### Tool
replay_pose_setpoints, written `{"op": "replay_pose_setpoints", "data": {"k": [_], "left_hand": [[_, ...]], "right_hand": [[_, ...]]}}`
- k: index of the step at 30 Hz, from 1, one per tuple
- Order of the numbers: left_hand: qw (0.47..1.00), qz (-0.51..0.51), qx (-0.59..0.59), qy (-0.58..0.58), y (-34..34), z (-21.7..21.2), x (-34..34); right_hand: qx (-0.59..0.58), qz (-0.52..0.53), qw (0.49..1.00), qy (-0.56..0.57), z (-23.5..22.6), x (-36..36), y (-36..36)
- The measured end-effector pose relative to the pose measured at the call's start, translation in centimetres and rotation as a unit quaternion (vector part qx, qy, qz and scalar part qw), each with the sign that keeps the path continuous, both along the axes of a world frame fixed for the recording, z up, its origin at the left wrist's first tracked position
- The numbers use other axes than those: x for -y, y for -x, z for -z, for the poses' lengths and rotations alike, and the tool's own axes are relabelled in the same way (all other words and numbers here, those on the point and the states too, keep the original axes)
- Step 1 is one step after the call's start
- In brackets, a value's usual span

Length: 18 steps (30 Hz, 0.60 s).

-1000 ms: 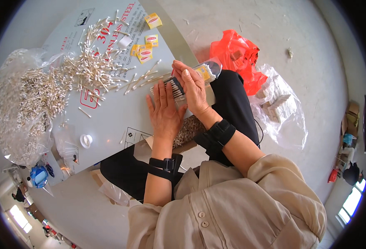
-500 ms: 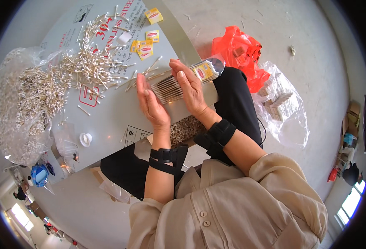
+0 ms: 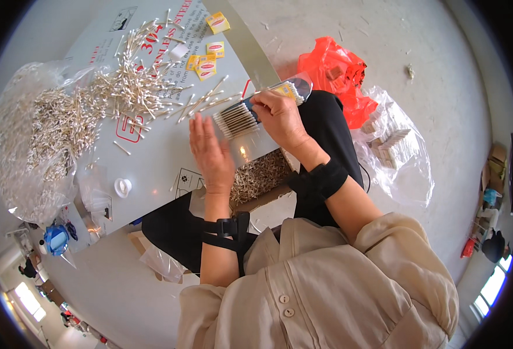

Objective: Assembling, labeling, and packaging batches of swabs into plastic sleeves.

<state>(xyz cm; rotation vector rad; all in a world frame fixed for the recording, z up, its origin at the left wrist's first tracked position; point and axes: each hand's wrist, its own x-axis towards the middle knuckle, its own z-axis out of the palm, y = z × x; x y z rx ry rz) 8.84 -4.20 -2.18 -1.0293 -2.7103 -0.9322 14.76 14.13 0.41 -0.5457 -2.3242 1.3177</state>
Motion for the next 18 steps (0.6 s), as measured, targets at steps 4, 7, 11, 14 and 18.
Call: {"op": "replay_pose_setpoints", "data": {"k": [4, 7, 11, 14, 18], "left_hand": [[0.991, 0.041, -0.008, 0.128, -1.8, -1.4, -1.2], [0.984, 0.057, -0.003, 0.167, -2.0, -1.4, -1.4], [0.981, 0.056, 0.002, 0.186, -2.2, -1.4, -1.6], [0.982, 0.055, -0.003, 0.183, -2.2, -1.3, -1.7], [0.989, 0.042, 0.020, 0.143, -2.0, -1.2, -1.5]], "right_hand": [[0.016, -0.043, 0.988, -0.146, 0.5, 0.1, -1.3], [0.027, -0.082, 0.980, -0.178, 0.1, 1.1, -2.0], [0.024, -0.098, 0.957, -0.271, 0.2, 1.4, -2.3], [0.021, -0.104, 0.958, -0.266, 0.5, 1.2, -2.3], [0.005, -0.065, 0.986, -0.150, 0.6, 1.1, -3.0]]}}
